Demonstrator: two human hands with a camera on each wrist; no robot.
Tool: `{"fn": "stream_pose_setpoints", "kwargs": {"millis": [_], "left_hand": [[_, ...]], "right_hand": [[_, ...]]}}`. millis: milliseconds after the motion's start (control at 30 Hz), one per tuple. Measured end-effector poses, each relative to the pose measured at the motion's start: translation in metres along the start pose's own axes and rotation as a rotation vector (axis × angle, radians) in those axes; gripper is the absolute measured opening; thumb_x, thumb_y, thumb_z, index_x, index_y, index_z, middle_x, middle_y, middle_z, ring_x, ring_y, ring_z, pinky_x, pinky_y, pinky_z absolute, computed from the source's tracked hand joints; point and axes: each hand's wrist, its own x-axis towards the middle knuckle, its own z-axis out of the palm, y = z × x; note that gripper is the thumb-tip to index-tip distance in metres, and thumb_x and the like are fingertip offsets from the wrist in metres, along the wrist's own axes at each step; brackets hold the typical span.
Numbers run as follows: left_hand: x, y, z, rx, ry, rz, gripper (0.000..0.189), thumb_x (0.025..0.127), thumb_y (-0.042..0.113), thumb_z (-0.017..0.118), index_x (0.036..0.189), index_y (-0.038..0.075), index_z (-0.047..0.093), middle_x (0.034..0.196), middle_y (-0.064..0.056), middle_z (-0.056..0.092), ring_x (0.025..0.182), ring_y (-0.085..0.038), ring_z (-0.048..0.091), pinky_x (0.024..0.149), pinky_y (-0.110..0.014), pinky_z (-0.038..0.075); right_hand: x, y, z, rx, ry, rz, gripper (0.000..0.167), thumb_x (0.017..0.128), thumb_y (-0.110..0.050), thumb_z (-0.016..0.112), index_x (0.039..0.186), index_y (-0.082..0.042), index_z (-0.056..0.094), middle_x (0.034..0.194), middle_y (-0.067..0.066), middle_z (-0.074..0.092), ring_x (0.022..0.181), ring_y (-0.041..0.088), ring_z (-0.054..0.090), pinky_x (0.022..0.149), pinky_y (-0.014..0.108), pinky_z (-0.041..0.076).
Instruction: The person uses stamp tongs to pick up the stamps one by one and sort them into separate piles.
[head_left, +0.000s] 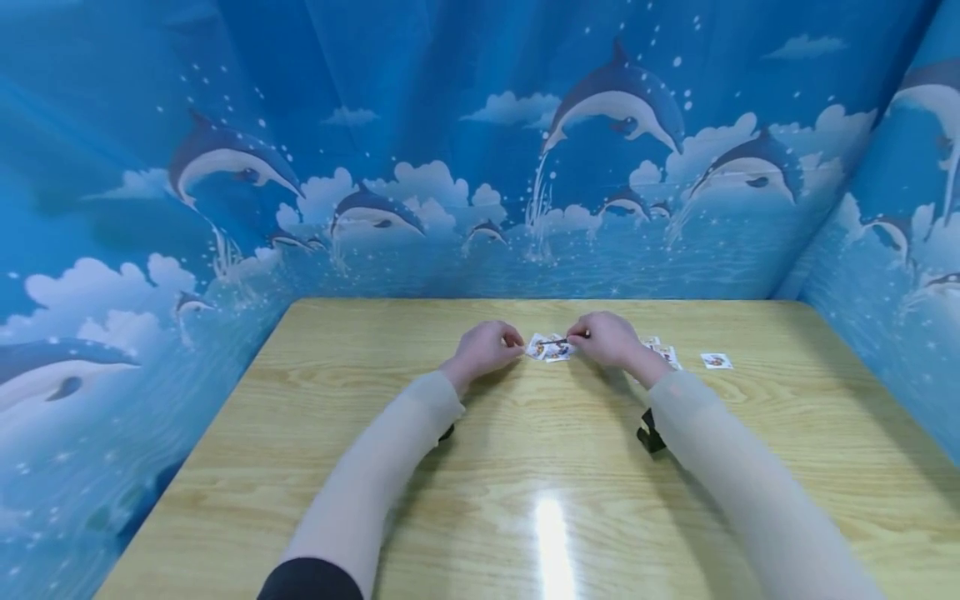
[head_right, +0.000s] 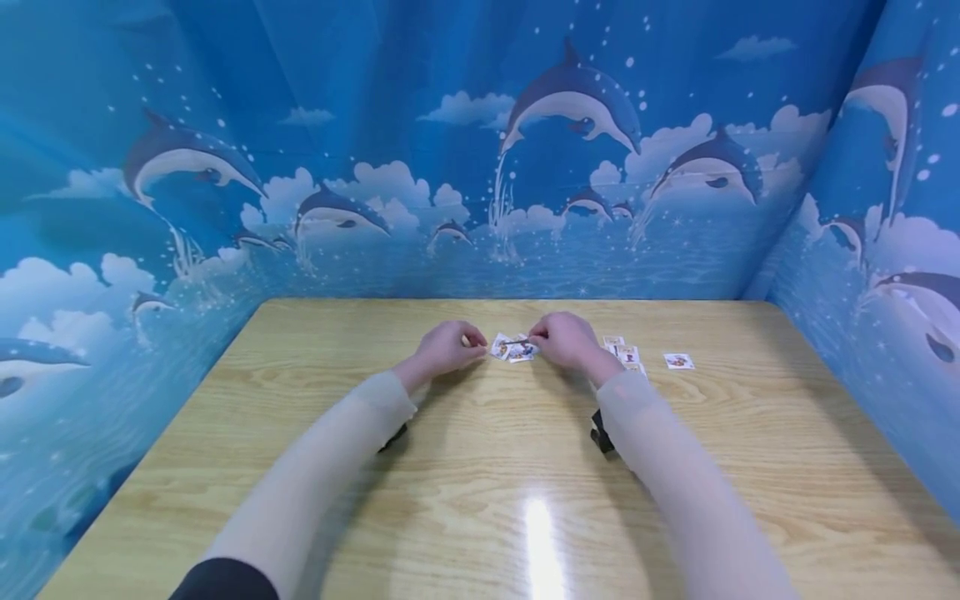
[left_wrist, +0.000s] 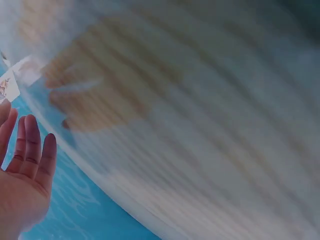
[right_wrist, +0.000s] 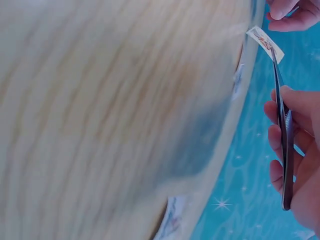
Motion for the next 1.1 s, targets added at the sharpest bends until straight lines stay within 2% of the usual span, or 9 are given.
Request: {"fn": "stream_pose_setpoints", "kwargs": {"millis": [133,233,333,533,667,867,1100], "left_hand": [[-0.012,0.001,-0.005,-0.050,0.001,0.055,0.017,0.092,0.027,0.069,0.104,0.018,0.073,0.092,0.008,0.063,0.079,-0.010,0.057,0.072,-0.029,0.047],[-0.025,0.007,-0.007,-0.064,-0.024,0.118,0.016,0.091,0.026,0.070,0.104,0.018,0.073,0.092,0.009,0.064,0.077,-0.009,0.057,0.070,-0.028,0.047],[-0.038,0.014,-0.006,-0.068,-0.053,0.172,0.015,0.090,0.026,0.072,0.103,0.019,0.074,0.092,0.009,0.064,0.075,-0.007,0.058,0.068,-0.026,0.047],[-0.054,0.022,0.005,-0.058,-0.124,0.244,0.010,0.089,0.027,0.073,0.096,0.021,0.074,0.092,0.010,0.064,0.076,-0.004,0.059,0.069,-0.023,0.047],[-0.057,0.026,0.010,-0.031,-0.155,0.271,0.008,0.088,0.028,0.074,0.093,0.022,0.074,0.091,0.012,0.063,0.075,-0.003,0.057,0.067,-0.022,0.046],[-0.053,0.029,0.019,0.057,-0.168,0.343,0.009,0.085,0.029,0.077,0.092,0.024,0.074,0.090,0.014,0.063,0.078,-0.002,0.055,0.070,-0.021,0.044],[-0.050,0.031,0.023,0.103,-0.177,0.352,0.007,0.084,0.030,0.077,0.089,0.026,0.074,0.087,0.014,0.059,0.078,-0.002,0.055,0.070,-0.020,0.043]], "right_hand": [[-0.014,-0.004,-0.007,0.008,0.014,-0.048,0.022,0.095,-0.017,0.062,0.109,-0.003,0.073,0.107,0.014,0.069,0.097,0.033,0.064,0.086,0.049,0.048],[-0.029,-0.007,-0.011,0.023,0.016,-0.082,0.020,0.094,-0.015,0.064,0.106,-0.003,0.074,0.099,0.010,0.070,0.082,0.024,0.065,0.074,0.043,0.051],[-0.045,-0.009,-0.010,0.052,0.017,-0.092,0.017,0.093,-0.015,0.065,0.102,-0.005,0.076,0.092,0.004,0.070,0.071,0.015,0.061,0.065,0.038,0.049],[-0.071,-0.011,-0.003,0.120,0.003,-0.091,0.014,0.092,-0.012,0.066,0.098,-0.005,0.076,0.089,0.003,0.070,0.073,0.013,0.061,0.066,0.035,0.049],[-0.078,-0.012,0.000,0.112,0.015,-0.100,0.011,0.090,-0.012,0.068,0.094,-0.007,0.077,0.088,0.003,0.071,0.072,0.013,0.063,0.064,0.036,0.050],[-0.081,-0.011,0.010,0.058,0.002,-0.129,0.010,0.088,-0.012,0.070,0.093,-0.008,0.077,0.088,0.004,0.072,0.078,0.020,0.066,0.070,0.039,0.052],[-0.082,-0.014,0.015,0.016,0.000,-0.154,0.009,0.086,-0.012,0.071,0.092,-0.010,0.077,0.087,0.004,0.071,0.078,0.022,0.066,0.070,0.040,0.052]]}}
